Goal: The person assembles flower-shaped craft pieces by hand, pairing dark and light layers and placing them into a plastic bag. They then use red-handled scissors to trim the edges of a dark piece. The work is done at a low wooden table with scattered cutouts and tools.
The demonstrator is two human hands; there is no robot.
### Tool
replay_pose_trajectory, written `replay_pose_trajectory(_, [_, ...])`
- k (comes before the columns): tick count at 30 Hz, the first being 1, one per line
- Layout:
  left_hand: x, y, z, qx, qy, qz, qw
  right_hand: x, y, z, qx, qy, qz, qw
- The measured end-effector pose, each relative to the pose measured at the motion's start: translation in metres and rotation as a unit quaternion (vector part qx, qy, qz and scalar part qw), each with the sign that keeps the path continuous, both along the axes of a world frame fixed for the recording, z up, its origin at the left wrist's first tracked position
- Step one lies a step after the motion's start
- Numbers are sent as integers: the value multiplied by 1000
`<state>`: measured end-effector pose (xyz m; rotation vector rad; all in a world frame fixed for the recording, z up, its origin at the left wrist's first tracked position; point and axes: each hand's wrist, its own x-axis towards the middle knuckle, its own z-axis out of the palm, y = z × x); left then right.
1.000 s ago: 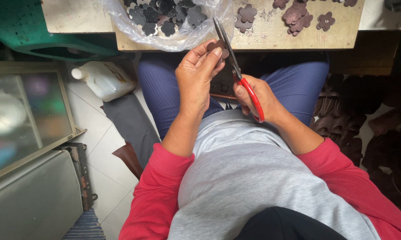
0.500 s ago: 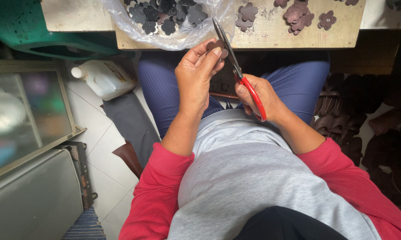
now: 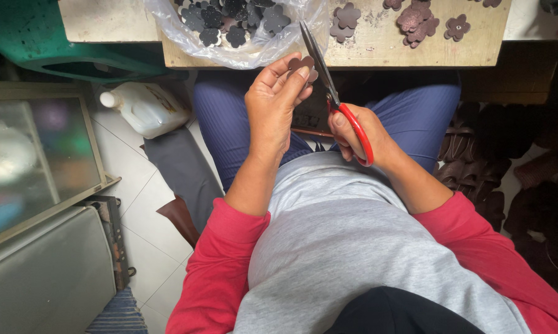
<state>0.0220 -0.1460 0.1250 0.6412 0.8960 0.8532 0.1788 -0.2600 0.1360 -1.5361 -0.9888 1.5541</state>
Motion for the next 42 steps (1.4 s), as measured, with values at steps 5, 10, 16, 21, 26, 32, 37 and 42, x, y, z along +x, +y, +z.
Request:
replay_pose_trajectory(5, [-2, -1, -2, 38, 38, -24, 998, 3, 0, -3, 18, -11, 17, 1000])
replay_pose_trajectory(10, [-1, -3, -4, 44, 29, -9, 999, 5, 0, -1, 35, -9, 41, 999])
replay_pose_trajectory(16, [2, -3, 2, 74, 9, 12, 997, 5, 2, 6, 64, -64, 64, 994])
replay_pose_trajectory(21, [1, -5, 7, 101, 31, 8, 994, 5, 2, 12, 59, -64, 64, 994])
replay_pose_trajectory(26, [-2, -3, 10, 108, 40, -8, 993, 6, 1, 14, 33, -93, 73, 992])
replay_pose_trajectory(32, [-5, -2, 12, 113, 46, -20, 992, 8, 2, 14, 25, -95, 75, 992])
replay_pose_trajectory(37, [-5, -2, 13, 107, 59, -25, 992, 8, 1, 13, 9, -109, 70, 992])
replay_pose_trajectory(42, [-5, -2, 14, 104, 60, -26, 992, 9, -1, 11, 7, -101, 64, 993])
